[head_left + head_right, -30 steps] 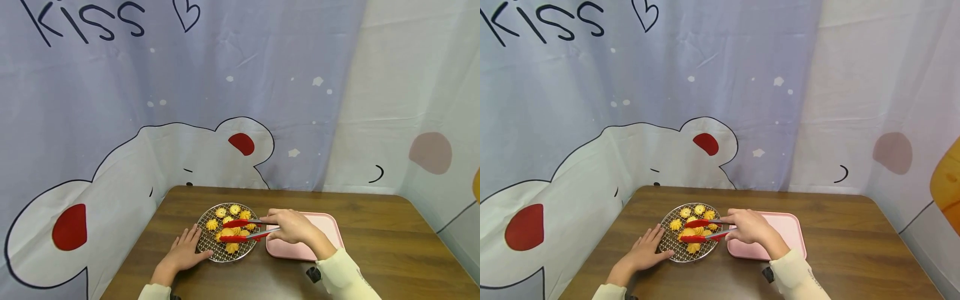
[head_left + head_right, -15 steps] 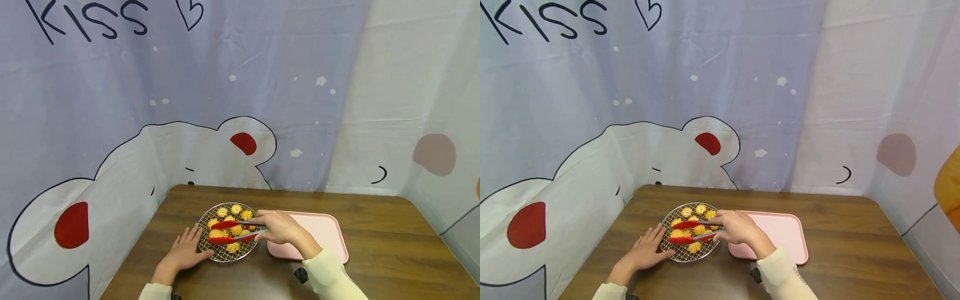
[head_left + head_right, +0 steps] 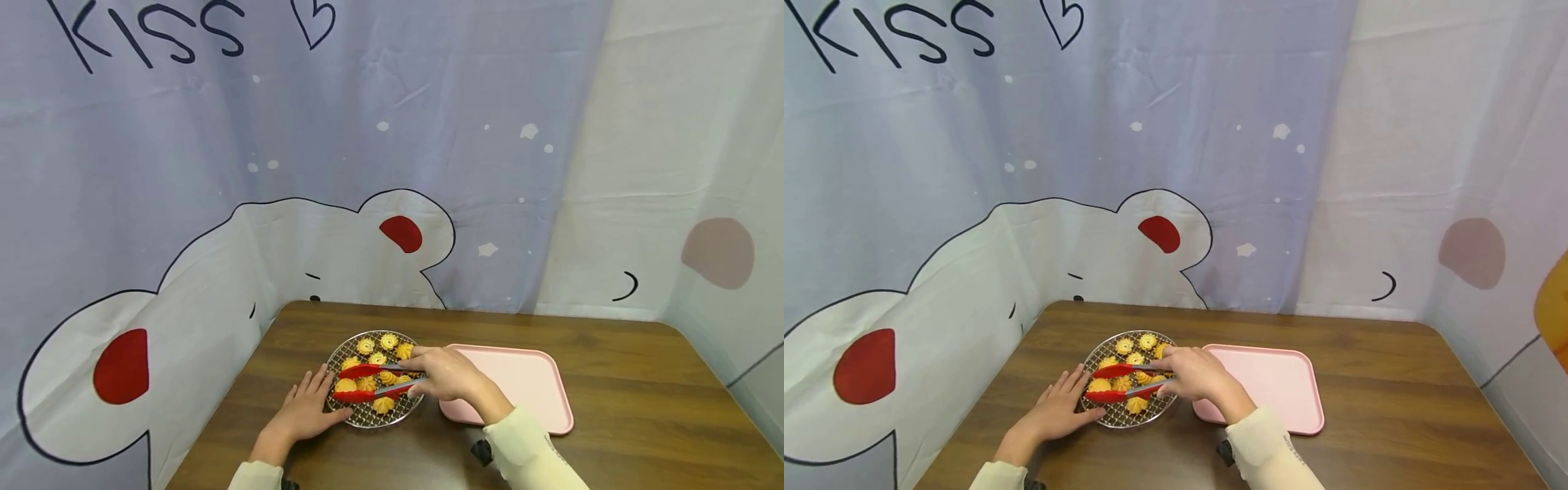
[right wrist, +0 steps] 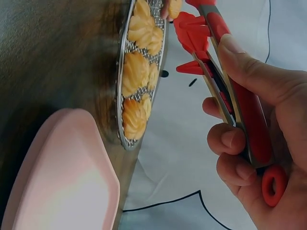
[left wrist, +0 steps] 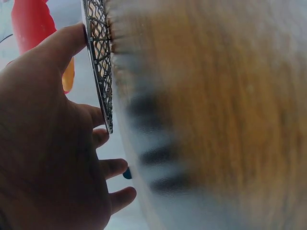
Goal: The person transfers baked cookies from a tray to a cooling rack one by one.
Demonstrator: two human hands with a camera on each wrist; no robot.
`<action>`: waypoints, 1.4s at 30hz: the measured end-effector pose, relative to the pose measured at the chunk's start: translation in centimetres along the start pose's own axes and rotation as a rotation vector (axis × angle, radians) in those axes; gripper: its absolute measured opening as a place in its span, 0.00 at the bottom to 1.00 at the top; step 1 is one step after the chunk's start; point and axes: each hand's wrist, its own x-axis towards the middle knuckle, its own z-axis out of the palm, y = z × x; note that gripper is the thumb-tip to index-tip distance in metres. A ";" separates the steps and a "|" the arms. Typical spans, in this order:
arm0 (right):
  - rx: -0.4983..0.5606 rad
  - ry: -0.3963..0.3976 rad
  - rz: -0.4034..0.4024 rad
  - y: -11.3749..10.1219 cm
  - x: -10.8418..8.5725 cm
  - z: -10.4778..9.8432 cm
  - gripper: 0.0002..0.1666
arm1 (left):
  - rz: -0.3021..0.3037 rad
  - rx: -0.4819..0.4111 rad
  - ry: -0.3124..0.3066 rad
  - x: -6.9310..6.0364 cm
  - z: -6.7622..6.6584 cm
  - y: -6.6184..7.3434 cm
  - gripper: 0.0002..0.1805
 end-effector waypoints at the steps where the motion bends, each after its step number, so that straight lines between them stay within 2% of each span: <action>1: 0.006 -0.005 0.002 0.0 0.1 0.1 0.29 | 0.001 0.002 -0.002 0.0 0.0 0.0 0.58; 27: 0.023 -0.031 0.025 -0.4 0.9 1.1 0.30 | 0.006 0.012 0.009 -0.2 0.1 0.0 0.58; 37: 0.041 -0.021 0.025 -0.3 0.4 0.3 0.30 | 0.013 0.007 0.016 -0.1 0.2 -0.1 0.57; 42: 0.026 0.021 0.004 0.5 -0.7 -0.2 0.30 | 0.017 0.005 0.012 -0.4 0.0 0.0 0.57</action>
